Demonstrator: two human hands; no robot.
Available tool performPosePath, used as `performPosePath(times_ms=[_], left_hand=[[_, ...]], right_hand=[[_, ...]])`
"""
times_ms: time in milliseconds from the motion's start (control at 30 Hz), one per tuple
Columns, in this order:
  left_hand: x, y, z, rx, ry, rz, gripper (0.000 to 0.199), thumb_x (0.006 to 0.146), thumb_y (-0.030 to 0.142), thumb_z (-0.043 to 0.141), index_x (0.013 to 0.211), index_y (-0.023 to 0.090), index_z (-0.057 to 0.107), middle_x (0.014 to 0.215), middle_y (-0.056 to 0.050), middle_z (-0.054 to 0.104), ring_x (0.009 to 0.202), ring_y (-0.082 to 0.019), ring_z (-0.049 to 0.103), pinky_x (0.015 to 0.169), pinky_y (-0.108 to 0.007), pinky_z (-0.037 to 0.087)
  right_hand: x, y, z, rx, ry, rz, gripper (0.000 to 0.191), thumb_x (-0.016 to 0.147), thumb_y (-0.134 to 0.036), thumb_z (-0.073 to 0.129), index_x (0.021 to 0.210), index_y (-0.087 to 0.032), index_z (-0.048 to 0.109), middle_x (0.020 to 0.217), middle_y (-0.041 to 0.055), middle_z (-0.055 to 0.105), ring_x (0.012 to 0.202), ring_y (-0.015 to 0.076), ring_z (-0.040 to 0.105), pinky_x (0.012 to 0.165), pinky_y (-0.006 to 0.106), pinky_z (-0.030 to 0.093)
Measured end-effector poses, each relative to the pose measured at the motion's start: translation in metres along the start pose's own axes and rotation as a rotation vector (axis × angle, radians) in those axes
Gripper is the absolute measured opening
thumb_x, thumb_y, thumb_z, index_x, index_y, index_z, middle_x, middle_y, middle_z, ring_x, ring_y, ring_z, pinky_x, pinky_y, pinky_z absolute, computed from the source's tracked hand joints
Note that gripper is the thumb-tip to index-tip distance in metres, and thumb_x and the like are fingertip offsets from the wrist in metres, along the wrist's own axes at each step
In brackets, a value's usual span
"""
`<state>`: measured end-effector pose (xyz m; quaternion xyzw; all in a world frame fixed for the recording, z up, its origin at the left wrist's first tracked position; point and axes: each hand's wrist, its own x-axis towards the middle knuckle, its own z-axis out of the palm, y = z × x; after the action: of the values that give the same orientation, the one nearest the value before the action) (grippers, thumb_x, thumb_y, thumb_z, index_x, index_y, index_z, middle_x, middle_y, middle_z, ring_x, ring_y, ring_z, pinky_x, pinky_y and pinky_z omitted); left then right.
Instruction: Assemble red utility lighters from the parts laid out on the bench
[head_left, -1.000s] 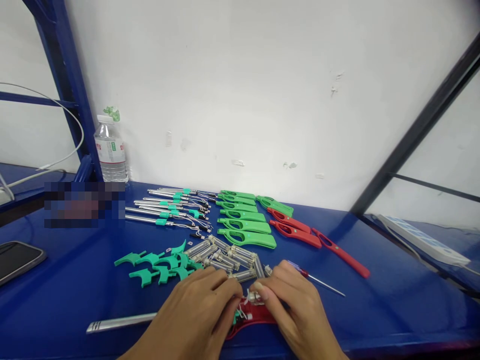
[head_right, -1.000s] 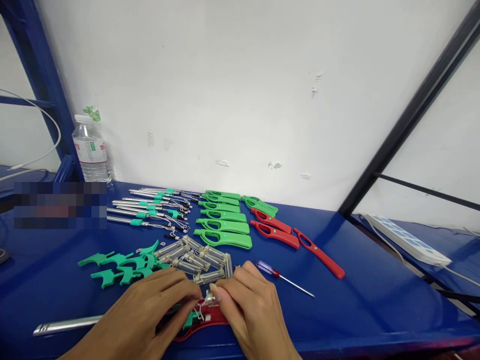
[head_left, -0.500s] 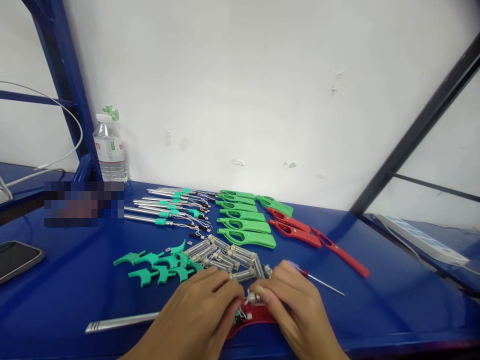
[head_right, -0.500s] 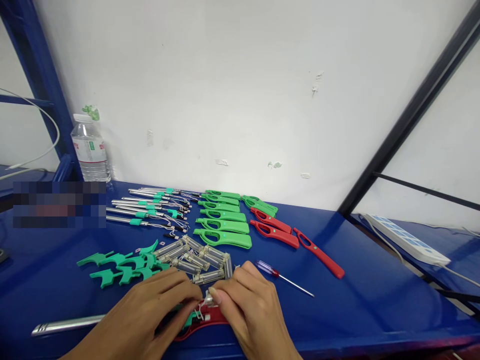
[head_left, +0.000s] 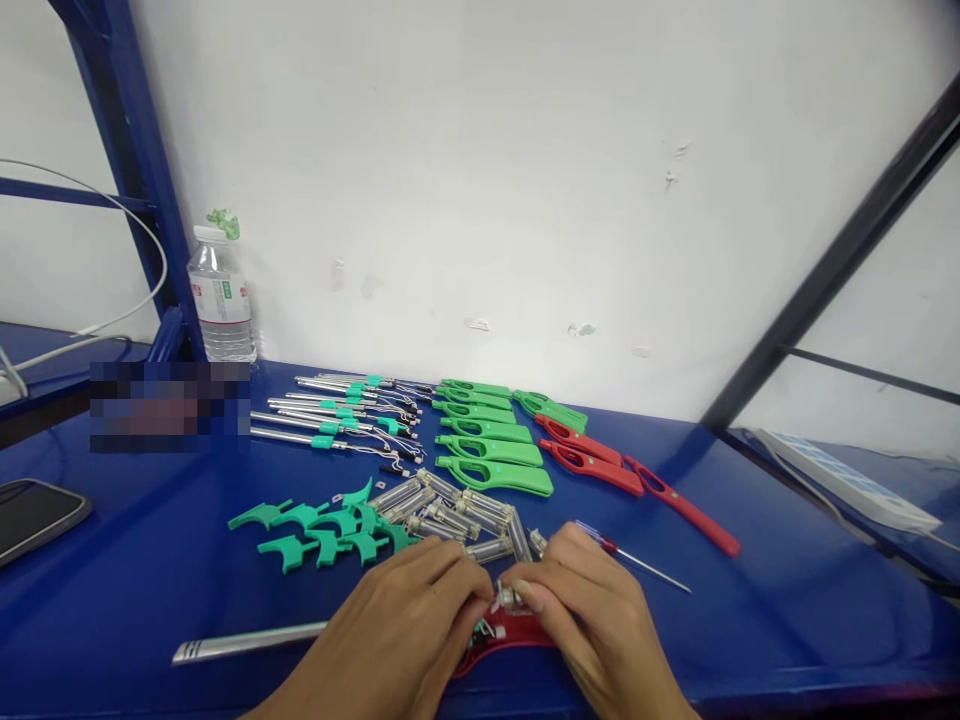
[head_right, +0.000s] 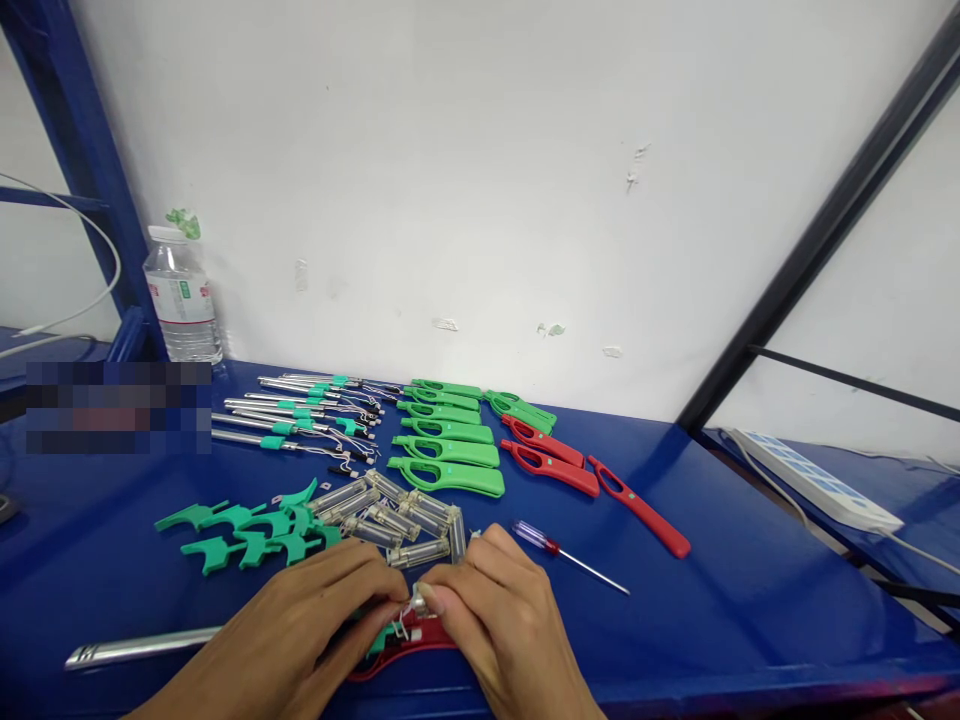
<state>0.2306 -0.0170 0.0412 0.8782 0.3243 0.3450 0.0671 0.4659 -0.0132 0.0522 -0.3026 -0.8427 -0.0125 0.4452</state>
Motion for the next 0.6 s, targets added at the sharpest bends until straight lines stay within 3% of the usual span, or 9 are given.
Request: performPosePath(times_ms=[333, 500, 600], left_hand=[[-0.0002, -0.0005, 0.0048, 0.03, 0.025, 0.029, 0.03, 0.117, 0.007, 0.049, 0.104, 0.026, 0.068, 0.096, 0.002, 0.076, 0.083, -0.018, 0.075, 0.073, -0.025, 0.058], [-0.001, -0.0051, 0.006, 0.041, 0.04, 0.07, 0.031, 0.117, 0.009, 0.045, 0.105, 0.025, 0.069, 0.097, 0.001, 0.077, 0.083, -0.02, 0.074, 0.078, -0.031, 0.058], [-0.0013, -0.0076, 0.0039, 0.033, 0.041, 0.027, 0.03, 0.114, 0.007, 0.05, 0.104, 0.025, 0.071, 0.094, 0.001, 0.077, 0.083, -0.021, 0.074, 0.078, -0.033, 0.057]], right_hand=[[-0.0024, 0.0023, 0.0006, -0.018, -0.02, 0.003, 0.046, 0.13, -0.04, 0.05, 0.103, -0.025, 0.083, 0.076, -0.0022, 0.073, 0.068, 0.0146, 0.064, 0.066, 0.029, 0.051], [-0.0038, 0.0005, 0.0022, -0.023, -0.087, 0.071, 0.049, 0.131, -0.039, 0.045, 0.102, -0.024, 0.082, 0.083, -0.0014, 0.078, 0.073, 0.0157, 0.068, 0.071, 0.03, 0.053], [-0.0077, 0.0005, 0.0032, -0.047, -0.114, 0.116, 0.047, 0.131, -0.036, 0.044, 0.103, -0.025, 0.08, 0.086, -0.0007, 0.078, 0.076, 0.0179, 0.069, 0.073, 0.033, 0.054]])
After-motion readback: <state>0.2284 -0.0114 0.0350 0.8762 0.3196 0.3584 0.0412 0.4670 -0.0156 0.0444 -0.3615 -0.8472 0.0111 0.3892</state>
